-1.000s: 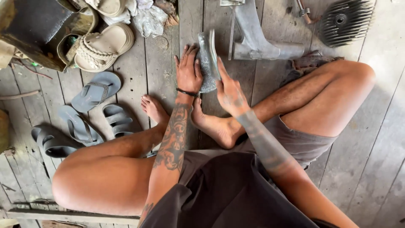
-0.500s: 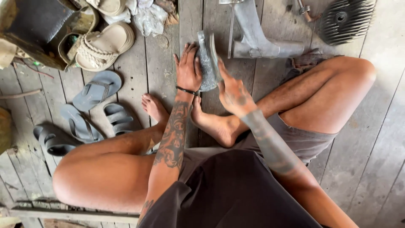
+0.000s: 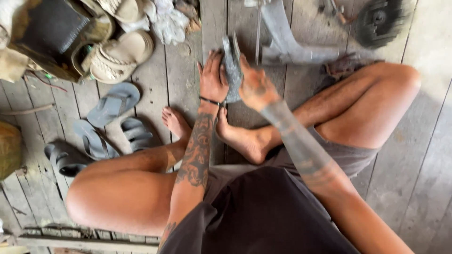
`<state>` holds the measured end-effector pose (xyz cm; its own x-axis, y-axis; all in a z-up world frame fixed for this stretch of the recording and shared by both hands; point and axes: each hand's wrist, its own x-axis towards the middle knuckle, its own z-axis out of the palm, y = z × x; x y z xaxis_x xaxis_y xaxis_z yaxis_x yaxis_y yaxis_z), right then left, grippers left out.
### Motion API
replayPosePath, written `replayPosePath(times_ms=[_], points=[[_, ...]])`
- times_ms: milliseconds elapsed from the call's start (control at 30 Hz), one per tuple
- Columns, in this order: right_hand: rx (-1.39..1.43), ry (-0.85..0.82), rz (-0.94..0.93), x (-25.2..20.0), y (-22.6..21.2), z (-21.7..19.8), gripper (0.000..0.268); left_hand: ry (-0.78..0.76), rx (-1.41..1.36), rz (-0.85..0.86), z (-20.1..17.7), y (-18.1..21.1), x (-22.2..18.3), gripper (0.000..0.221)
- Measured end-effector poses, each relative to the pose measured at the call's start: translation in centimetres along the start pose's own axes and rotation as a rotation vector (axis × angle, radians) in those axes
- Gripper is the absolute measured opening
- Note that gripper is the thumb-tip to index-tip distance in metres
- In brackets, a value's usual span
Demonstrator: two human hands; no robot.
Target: Using a wire brush to clean and remove debris from a metal motorcycle engine component.
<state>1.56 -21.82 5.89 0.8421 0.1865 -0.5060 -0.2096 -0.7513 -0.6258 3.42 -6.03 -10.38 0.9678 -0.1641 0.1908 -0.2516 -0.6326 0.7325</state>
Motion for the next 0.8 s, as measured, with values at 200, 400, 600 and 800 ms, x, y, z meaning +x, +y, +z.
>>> replayPosePath(times_ms=[200,400,600,800], points=[[-0.23,-0.051,0.08,-1.9,1.1,2.1,0.063,0.02,0.028,-0.063,0.3,0.0,-2.3,0.04],[-0.074,0.004,0.07,-1.7,1.8,2.3,0.076,0.013,0.001,-0.033,0.3,0.0,-2.4,0.041],[-0.244,0.162,-0.059,0.3,2.5,3.6,0.063,0.018,0.009,-0.009,0.4,-0.1,-1.3,0.039],[0.03,0.202,0.202,-4.2,-1.4,3.3,0.061,-0.003,0.027,-0.08,0.3,0.2,0.2,0.039]])
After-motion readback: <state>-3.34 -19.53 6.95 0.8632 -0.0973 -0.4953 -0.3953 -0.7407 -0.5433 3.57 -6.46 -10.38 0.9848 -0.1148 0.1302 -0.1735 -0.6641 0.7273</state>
